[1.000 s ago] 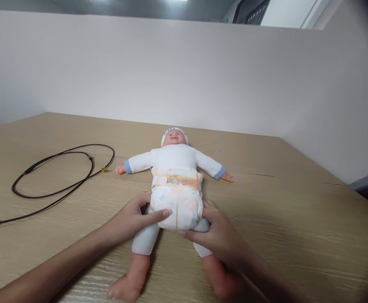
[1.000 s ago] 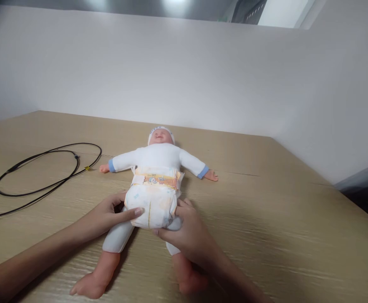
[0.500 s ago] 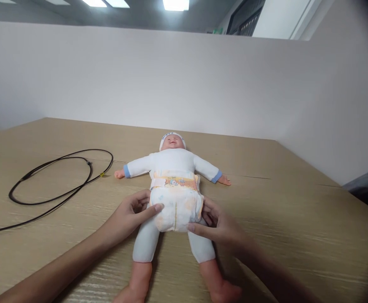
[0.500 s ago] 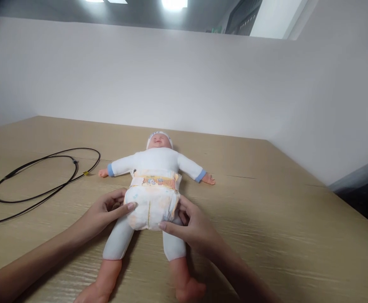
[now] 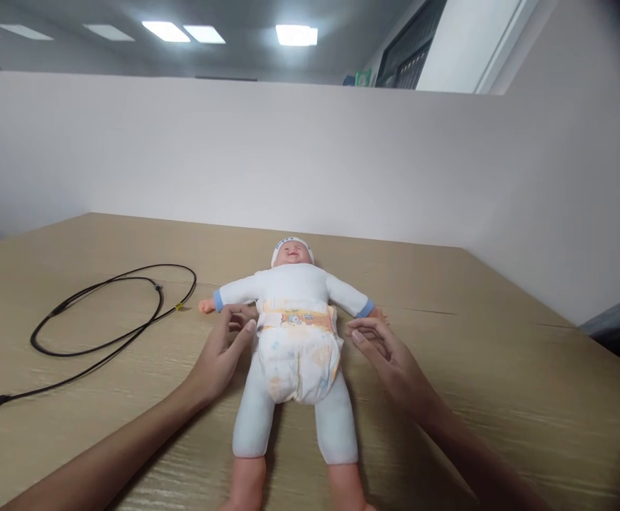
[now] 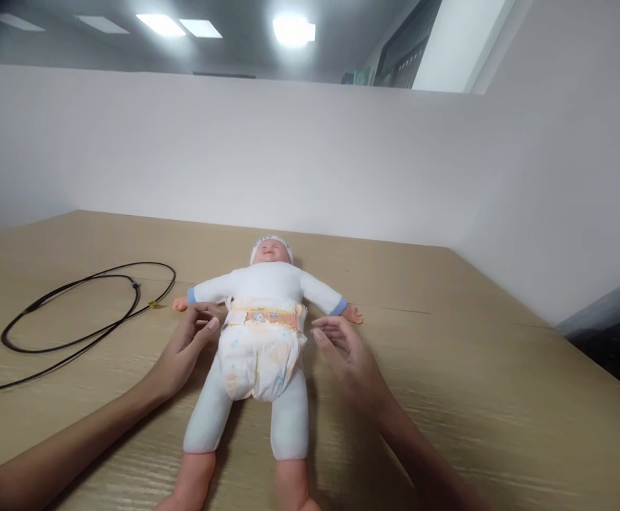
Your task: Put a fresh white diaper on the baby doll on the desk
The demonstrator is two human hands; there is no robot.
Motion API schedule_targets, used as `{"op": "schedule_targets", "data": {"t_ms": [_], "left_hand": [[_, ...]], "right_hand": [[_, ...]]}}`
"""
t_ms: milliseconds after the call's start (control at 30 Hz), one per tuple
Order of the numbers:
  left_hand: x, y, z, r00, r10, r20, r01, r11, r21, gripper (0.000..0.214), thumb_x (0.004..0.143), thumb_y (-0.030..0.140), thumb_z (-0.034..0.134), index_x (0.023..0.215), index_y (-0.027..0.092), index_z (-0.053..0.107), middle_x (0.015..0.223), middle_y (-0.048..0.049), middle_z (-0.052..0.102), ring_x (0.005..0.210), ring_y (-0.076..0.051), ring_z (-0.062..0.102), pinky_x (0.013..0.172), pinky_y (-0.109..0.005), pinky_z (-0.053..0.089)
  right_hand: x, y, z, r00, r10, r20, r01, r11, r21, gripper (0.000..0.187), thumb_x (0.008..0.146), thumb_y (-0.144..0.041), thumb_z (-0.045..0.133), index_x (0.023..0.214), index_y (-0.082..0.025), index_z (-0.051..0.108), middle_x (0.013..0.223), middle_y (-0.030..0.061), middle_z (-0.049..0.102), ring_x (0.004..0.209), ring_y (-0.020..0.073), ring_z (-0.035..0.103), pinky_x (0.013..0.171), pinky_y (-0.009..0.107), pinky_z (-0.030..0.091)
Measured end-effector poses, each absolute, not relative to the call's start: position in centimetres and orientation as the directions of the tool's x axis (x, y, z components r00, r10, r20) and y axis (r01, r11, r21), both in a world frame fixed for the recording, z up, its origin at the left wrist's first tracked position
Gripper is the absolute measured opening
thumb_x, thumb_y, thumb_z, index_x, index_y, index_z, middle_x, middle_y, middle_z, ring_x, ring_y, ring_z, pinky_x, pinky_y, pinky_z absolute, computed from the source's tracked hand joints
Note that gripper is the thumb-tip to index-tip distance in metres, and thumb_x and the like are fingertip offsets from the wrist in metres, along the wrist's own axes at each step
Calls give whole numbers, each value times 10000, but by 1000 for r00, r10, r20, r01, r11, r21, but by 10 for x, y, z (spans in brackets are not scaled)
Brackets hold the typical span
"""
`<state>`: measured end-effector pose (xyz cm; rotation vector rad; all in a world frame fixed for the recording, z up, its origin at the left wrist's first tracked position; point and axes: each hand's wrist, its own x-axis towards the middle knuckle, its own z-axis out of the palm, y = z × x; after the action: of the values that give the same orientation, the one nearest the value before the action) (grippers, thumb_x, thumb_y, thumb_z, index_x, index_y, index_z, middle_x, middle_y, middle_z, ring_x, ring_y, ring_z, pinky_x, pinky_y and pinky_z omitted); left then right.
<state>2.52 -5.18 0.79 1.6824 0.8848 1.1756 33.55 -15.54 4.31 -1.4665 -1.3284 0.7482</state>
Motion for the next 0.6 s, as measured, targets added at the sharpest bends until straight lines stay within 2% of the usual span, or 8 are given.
{"op": "schedule_targets", "data": {"t_ms": [67, 133, 233, 300, 400, 500, 600], "left_hand": [[33, -39, 7, 334, 883, 329, 45, -364, 930, 356, 1107, 520, 564, 1330, 243, 572, 1325, -73, 611, 1186, -239, 568, 1069, -369, 441], [41, -25, 9, 388, 853, 349, 50, -398, 916, 398, 1106, 530, 555, 1371, 233, 571, 1304, -76, 600, 1154, -235, 556, 1045, -361, 437], [51, -6, 13, 440, 782, 441, 63, -516, 854, 374, 1081, 562, 581, 1223, 217, 615, 1185, -64, 602, 1057, -232, 532, 982, -351, 429], [55, 3, 14, 455, 735, 502, 69, -591, 803, 358, 1072, 578, 586, 1118, 223, 605, 1130, -62, 598, 1056, -242, 525, 986, -363, 419], [56, 8, 15, 499, 681, 536, 83, -652, 753, 360, 1069, 595, 583, 1049, 236, 585, 1154, -78, 596, 1149, -272, 519, 1047, -395, 403], [55, 8, 15, 536, 661, 525, 70, -655, 753, 337, 1069, 570, 606, 1015, 240, 570, 1162, -79, 577, 1167, -280, 512, 1060, -406, 402], [56, 7, 15, 539, 662, 520, 7, -622, 783, 284, 1093, 505, 597, 1007, 238, 556, 1123, -60, 544, 1122, -256, 504, 1043, -383, 397]], "right_hand": [[338, -141, 40, 191, 958, 213, 358, 135, -924, 539, 969, -715, 699, 1245, -252, 692, 1349, 117, 739, 1281, 307, 687, 1143, 497, 542], [342, -122, 37, 107, 964, 242, 352, 191, -916, 530, 983, -687, 699, 1291, -256, 680, 1395, 114, 711, 1296, 294, 676, 1145, 489, 546], [353, -93, 37, -92, 972, 214, 339, 233, -912, 517, 972, -644, 747, 1292, -244, 674, 1345, 101, 696, 1246, 268, 676, 1100, 439, 556], [360, -77, 39, -200, 965, 170, 334, 230, -914, 499, 947, -639, 782, 1203, -221, 689, 1209, 76, 703, 1138, 248, 683, 1011, 391, 568], [368, -60, 41, -291, 947, 138, 337, 236, -911, 487, 898, -659, 828, 990, -197, 702, 1003, 20, 656, 950, 208, 640, 864, 325, 540], [369, -53, 40, -354, 921, 163, 327, 285, -901, 515, 899, -692, 815, 886, -192, 693, 955, 6, 601, 906, 195, 578, 842, 313, 496], [365, -53, 35, -339, 921, 193, 287, 296, -911, 520, 974, -710, 723, 869, -206, 649, 922, -2, 578, 899, 194, 558, 851, 318, 477]]}}
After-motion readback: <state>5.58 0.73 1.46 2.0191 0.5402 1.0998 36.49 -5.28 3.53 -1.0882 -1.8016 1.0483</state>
